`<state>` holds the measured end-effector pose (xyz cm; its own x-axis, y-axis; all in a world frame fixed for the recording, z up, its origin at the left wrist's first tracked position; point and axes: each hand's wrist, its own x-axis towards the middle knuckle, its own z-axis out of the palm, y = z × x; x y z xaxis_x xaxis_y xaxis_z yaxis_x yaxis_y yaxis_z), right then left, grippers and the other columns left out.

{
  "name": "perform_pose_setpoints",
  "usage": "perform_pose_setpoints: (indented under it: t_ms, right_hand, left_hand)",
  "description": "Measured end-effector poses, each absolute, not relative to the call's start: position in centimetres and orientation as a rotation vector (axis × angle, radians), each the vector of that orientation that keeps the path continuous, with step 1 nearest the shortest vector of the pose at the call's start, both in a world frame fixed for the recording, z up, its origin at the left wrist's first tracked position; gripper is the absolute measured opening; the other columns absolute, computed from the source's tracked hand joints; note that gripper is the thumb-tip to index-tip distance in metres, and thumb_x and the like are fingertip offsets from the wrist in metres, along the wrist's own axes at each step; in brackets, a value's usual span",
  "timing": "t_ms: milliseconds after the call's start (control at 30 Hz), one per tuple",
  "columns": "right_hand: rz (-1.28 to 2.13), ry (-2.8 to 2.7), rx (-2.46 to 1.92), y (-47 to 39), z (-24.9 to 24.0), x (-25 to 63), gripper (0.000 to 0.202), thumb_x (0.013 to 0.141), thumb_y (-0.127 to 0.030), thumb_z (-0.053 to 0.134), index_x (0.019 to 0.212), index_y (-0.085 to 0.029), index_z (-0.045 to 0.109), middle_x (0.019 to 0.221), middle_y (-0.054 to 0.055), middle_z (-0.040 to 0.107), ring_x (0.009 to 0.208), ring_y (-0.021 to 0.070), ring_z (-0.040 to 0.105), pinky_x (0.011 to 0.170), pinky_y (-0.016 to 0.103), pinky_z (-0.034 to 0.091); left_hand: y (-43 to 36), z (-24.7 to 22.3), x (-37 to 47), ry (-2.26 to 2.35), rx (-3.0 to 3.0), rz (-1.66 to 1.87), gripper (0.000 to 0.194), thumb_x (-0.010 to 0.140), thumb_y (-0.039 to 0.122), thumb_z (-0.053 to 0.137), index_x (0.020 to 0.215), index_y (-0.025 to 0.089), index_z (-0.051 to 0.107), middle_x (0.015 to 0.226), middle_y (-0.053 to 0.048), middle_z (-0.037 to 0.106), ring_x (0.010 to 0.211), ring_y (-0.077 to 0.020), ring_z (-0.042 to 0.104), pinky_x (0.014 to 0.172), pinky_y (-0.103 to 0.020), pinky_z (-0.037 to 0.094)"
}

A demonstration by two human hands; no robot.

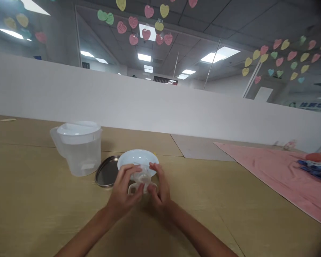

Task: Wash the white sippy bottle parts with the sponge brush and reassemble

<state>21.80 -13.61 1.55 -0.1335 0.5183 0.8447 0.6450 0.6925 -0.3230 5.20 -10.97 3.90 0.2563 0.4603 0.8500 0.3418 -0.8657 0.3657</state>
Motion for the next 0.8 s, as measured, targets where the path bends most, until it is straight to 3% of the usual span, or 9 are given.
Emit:
perform_pose_setpoints:
  t_ms: [233, 433, 633, 800]
  right_hand:
    - [-0.206, -1.842, -0.958, -13.6, 0.1, 21.3, 0.054, 0.087, -0.023, 0.043, 0.138, -0.024, 0.023, 0.126, 0.013, 0.049, 0.118, 0.0282, 0.046, 0.092, 0.049, 0.044]
    - [-0.108, -1.778, -0.866, -12.8, -0.4, 21.6, 0.048, 0.086, -0.027, 0.042, 0.133, -0.022, 0.03, 0.119, 0.013, 0.051, 0.112, 0.0265, 0.05, 0.089, 0.047, 0.046]
    - [-0.119, -1.683, -0.887, -13.0, -0.8, 21.5, 0.041, 0.085, -0.023, 0.042, 0.126, -0.024, 0.036, 0.112, 0.011, 0.054, 0.104, 0.0243, 0.054, 0.086, 0.045, 0.047]
    - [-0.166, -1.664, -0.926, -12.6, -1.4, 21.8, 0.039, 0.085, -0.023, 0.042, 0.124, -0.021, 0.037, 0.105, 0.011, 0.056, 0.092, 0.0229, 0.058, 0.075, 0.04, 0.05]
  left_hand:
    - [-9.6, -0.8, 6.3, 0.667, 2.432, 1.633, 0.05, 0.089, 0.02, 0.04, 0.138, 0.023, 0.026, 0.129, -0.012, 0.04, 0.118, -0.0219, 0.044, 0.095, -0.035, 0.045]
    - [-9.5, -1.5, 6.5, 0.634, 2.536, 1.521, 0.051, 0.092, 0.022, 0.035, 0.141, 0.025, 0.022, 0.143, -0.011, 0.029, 0.126, -0.0238, 0.039, 0.094, -0.035, 0.047]
    - [-9.3, -1.9, 6.7, 0.444, 2.585, 1.633, 0.056, 0.09, 0.019, 0.039, 0.142, 0.02, 0.017, 0.137, -0.014, 0.038, 0.125, -0.0232, 0.041, 0.095, -0.036, 0.046]
    - [-9.0, -1.7, 6.7, 0.401, 2.51, 1.583, 0.053, 0.09, 0.019, 0.04, 0.14, 0.025, 0.023, 0.13, -0.013, 0.045, 0.116, -0.0222, 0.049, 0.091, -0.035, 0.048]
